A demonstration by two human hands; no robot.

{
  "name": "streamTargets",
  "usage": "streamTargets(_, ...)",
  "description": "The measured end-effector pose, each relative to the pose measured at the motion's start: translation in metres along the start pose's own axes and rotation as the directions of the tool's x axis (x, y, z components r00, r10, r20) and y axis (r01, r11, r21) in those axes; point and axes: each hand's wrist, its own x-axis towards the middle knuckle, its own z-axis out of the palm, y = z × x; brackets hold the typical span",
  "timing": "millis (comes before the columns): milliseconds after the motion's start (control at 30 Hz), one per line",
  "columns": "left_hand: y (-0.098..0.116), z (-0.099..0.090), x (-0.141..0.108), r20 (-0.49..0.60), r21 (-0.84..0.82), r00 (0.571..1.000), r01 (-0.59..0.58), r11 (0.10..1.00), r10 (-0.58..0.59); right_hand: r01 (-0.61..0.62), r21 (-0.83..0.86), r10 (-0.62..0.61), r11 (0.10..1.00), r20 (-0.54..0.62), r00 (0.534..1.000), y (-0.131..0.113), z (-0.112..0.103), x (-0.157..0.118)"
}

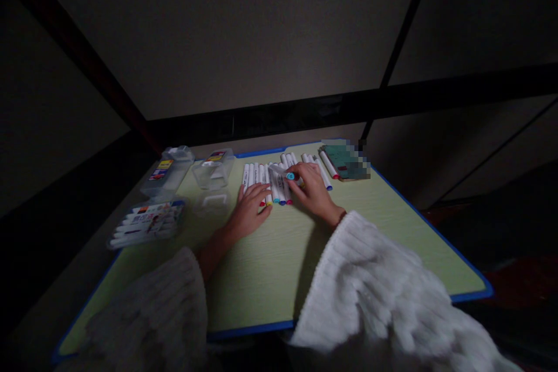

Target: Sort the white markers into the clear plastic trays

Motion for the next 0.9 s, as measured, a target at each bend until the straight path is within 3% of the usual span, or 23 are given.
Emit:
streamTargets(367,0.0008,0.0007,-0.0001,0.02,0.002,1.0,0.022,1.0,-0.022,0.071,0.038,-0.076,0.997,0.163,0.984,-0.0035,0.0004,0.0012)
streamTargets(667,0.0009,0.0006,-0.0001,-0.005,0.001,1.0,0.014,1.0,-0.014,0.054,0.061,-0.069,0.997,0.295,0.953,-0.004,0.0015,0.001)
streamTargets(900,0.0017,0.0011,0.0008,-0.034,0.016,0.999,0.027,1.0,-0.027,0.042,0.067,-0.061,0.997,0.32,0.945,-0.0057,0.0064,-0.0011)
